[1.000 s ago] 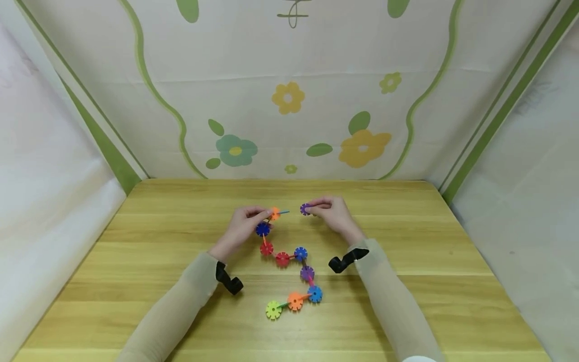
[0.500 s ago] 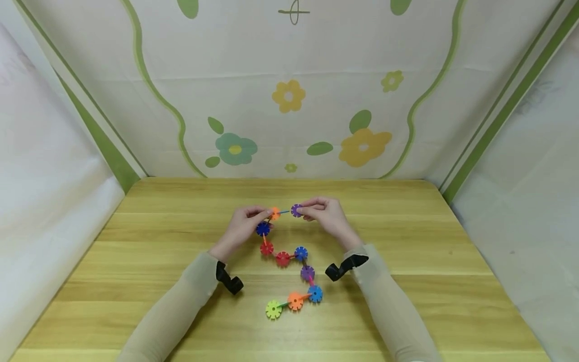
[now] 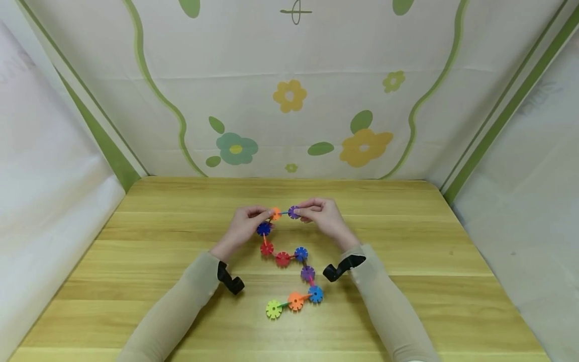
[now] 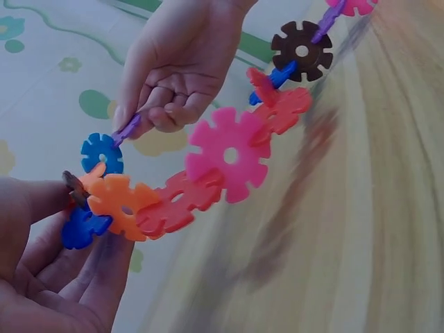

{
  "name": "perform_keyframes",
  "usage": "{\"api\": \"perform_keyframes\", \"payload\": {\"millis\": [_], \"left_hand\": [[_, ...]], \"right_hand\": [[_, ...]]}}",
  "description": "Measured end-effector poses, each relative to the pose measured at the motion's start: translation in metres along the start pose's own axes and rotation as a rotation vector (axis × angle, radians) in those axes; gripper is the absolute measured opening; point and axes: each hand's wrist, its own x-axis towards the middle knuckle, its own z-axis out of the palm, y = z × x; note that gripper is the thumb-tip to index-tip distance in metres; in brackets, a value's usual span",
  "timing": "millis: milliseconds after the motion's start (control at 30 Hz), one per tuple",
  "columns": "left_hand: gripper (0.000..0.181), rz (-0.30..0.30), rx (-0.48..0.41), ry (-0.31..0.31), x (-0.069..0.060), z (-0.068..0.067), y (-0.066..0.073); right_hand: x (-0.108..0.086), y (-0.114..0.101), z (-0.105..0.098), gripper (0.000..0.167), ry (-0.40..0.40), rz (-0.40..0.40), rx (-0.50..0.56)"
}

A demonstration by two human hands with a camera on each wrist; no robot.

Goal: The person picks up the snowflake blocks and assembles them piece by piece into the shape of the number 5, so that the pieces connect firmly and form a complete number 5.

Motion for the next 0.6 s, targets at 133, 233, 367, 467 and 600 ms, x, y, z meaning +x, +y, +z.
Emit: {"api": "perform_keyframes", "payload": {"millis": [133, 233, 367, 467, 600], "left_hand": [[0.024, 0.014, -0.022, 0.016, -0.0011, 0.0030, -0.0007], [0.025, 0.011, -0.058, 0.030, -0.0008, 0.0056, -0.0016], [0.025, 0.005, -0.094, 0.032, 0.0000, 0.0083, 0.0002], [0.024, -0.003, -0.105, 0.031, 0.0002, 0.0095, 0.0022], [0.022, -0.012, -0.103, 0.039, 0.0005, 0.0106, 0.0024]], "right_hand": [[0.0006, 0.0007, 0.0019, 0.025, 0.004, 0.022, 0.017], [0.0002, 0.0022, 0.0029, 0.026, 0.010, 0.046, 0.048], [0.0001, 0.0037, 0.0034, 0.028, 0.026, 0.062, 0.079], [0.0000, 0.0040, 0.0037, 0.027, 0.036, 0.063, 0.087], [0.0004, 0.0043, 0.0045, 0.026, 0.032, 0.053, 0.095]]}}
